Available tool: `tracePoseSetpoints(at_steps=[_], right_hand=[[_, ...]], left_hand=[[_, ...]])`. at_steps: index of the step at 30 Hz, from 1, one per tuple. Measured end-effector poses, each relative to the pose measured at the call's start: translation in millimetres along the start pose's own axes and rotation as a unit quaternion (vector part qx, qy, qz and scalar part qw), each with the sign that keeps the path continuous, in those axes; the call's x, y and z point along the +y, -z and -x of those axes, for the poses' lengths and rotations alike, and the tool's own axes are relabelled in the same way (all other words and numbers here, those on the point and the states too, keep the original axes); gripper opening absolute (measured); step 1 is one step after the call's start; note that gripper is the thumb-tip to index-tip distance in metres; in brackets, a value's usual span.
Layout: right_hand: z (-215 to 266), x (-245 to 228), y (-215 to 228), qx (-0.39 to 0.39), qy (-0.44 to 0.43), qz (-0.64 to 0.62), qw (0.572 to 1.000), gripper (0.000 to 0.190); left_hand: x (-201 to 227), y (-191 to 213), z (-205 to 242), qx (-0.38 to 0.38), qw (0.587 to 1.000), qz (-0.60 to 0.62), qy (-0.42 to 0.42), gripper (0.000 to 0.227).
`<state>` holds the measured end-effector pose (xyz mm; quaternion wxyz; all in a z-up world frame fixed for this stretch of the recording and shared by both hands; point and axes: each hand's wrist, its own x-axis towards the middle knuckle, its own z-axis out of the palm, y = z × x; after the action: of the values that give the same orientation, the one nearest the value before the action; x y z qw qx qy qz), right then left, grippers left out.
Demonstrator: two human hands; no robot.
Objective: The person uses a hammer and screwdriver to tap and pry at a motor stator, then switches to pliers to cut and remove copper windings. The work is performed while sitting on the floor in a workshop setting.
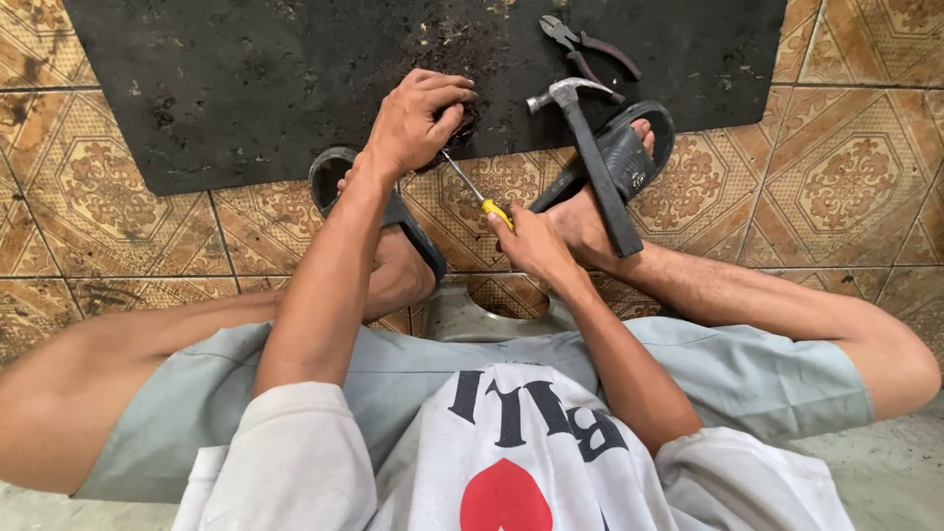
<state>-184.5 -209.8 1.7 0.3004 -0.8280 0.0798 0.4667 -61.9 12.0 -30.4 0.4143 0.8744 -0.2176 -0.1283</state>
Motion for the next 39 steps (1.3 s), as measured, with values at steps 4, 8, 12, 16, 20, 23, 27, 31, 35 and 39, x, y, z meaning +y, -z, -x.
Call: tracePoseSetpoints(at_steps=[4, 8, 12, 16, 20, 23, 27, 31, 35, 39], right_hand=[[5.8, 2.4, 12.9, 0.002, 0.002, -0.009, 1.0, 0.06], [2.7, 21.2, 27.2, 0.085, -0.01, 0.051, 0.995, 0.051], [-8.2, 24.9, 16.6, 0.145, 0.003, 0.15, 0.978, 0.049], [-26.4, 44.7, 11.2, 0.3, 0.184, 0.081, 0.933, 0.048], [-54.0, 47.2, 94.2, 0.437, 0.205, 0.081, 0.872, 0.03], [-147.6, 69.3, 147.6, 0.5, 0.212, 0.143, 0.828, 0.039], [-217.3, 89.1, 173.7, 0.297, 0.126, 0.174, 0.931, 0.088], [-239.7, 99.5, 165.5, 0.22, 0.057, 0.238, 0.944, 0.068], [-238.6, 94.1, 188.0, 0.237, 0.094, 0.245, 0.936, 0.045], [-118.3, 49.4, 291.3, 0.26, 0.111, 0.135, 0.95, 0.062]], left_hand=[[-2.2, -3.8, -3.5, 0.023, 0.998, -0.03, 0.043, 0.038], [17.5, 5.2, -1.5, 0.117, 0.947, 0.0, 0.299, 0.097], [15.9, 7.8, -4.8, 0.135, 0.868, 0.111, 0.465, 0.097], [25.1, 10.1, -13.2, 0.213, 0.786, 0.234, 0.531, 0.085], [44.7, 30.9, -32.4, 0.326, 0.654, 0.528, 0.432, 0.069], [134.7, 71.6, -40.3, 0.316, 0.563, 0.66, 0.384, 0.059], [189.7, 68.6, -18.9, 0.335, 0.533, 0.734, 0.254, 0.078], [182.0, 49.0, 4.5, 0.251, 0.45, 0.802, 0.301, 0.052], [188.5, 35.1, 5.7, 0.249, 0.433, 0.815, 0.295, 0.05], [206.7, 39.1, 2.6, 0.24, 0.427, 0.827, 0.276, 0.049]])
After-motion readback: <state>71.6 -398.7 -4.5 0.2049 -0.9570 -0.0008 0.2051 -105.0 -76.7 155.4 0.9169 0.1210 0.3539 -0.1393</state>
